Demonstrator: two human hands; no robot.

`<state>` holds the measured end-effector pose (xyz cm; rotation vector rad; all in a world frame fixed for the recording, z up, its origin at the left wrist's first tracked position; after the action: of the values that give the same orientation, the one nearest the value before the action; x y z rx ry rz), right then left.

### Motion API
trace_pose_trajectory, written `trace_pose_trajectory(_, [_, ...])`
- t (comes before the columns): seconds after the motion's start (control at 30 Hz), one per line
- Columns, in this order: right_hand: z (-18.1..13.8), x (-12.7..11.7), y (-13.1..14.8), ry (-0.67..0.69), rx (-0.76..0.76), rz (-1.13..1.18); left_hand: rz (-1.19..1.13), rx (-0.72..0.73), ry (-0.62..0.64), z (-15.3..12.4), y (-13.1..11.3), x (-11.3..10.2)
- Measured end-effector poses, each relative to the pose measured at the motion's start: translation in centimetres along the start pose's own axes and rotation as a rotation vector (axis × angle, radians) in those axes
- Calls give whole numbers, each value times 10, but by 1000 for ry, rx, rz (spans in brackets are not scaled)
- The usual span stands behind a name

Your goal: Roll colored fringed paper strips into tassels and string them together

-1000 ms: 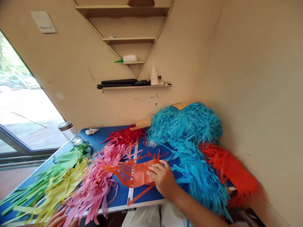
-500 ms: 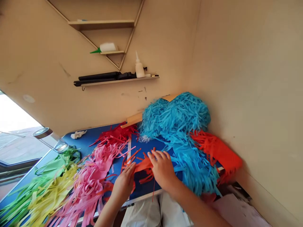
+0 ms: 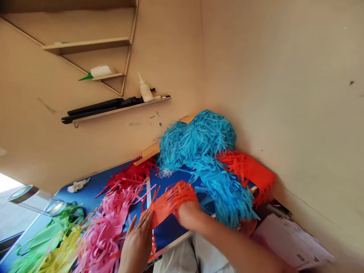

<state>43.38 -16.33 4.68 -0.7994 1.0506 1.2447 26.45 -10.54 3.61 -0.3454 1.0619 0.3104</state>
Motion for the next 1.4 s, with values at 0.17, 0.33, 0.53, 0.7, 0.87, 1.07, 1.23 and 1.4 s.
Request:
trace_pose_trajectory(0.17, [-71,-49,-127,-36,414,-350,-46,16,76,-7,-27,45])
trace_pose_trajectory(0.33, [-85,-60,-34,-282,-39,-123,-182,-83,120,-2,-46,58])
trace_pose_trajectory(0.53, [-56,27,17,138,-301,139,-281,-64,127,-25,-25,46])
trace_pose_trajectory(0.7, [-41,43,-24,233,-87,227,-467,-126,51,-45,14,40])
trace_pose_trajectory(0.87, [-18,50,-22,294,88,152,-440,-480,-55,-32,30,36])
trace_pose_trajectory(1.07, [-5,58,-21,363,138,-2,-244,-534,-15,-11,21,31])
trace_pose_trajectory(1.23, [-6,61,-28,383,187,-49,-164,-555,80,-3,24,36])
trace_pose_trajectory(1.4, [-5,64,-30,387,200,-67,-101,-553,126,2,27,40])
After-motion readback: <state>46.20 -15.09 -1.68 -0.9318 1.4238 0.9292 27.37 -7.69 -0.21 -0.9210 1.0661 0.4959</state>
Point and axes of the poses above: each hand's wrist, its own z-axis towards the middle knuckle, its own x-axis out of the palm, y = z × x, the point moved 7 cm from there along z, towards the middle knuckle, and after that the axes turned 15 degrees about -z, right-handed, at the moved point
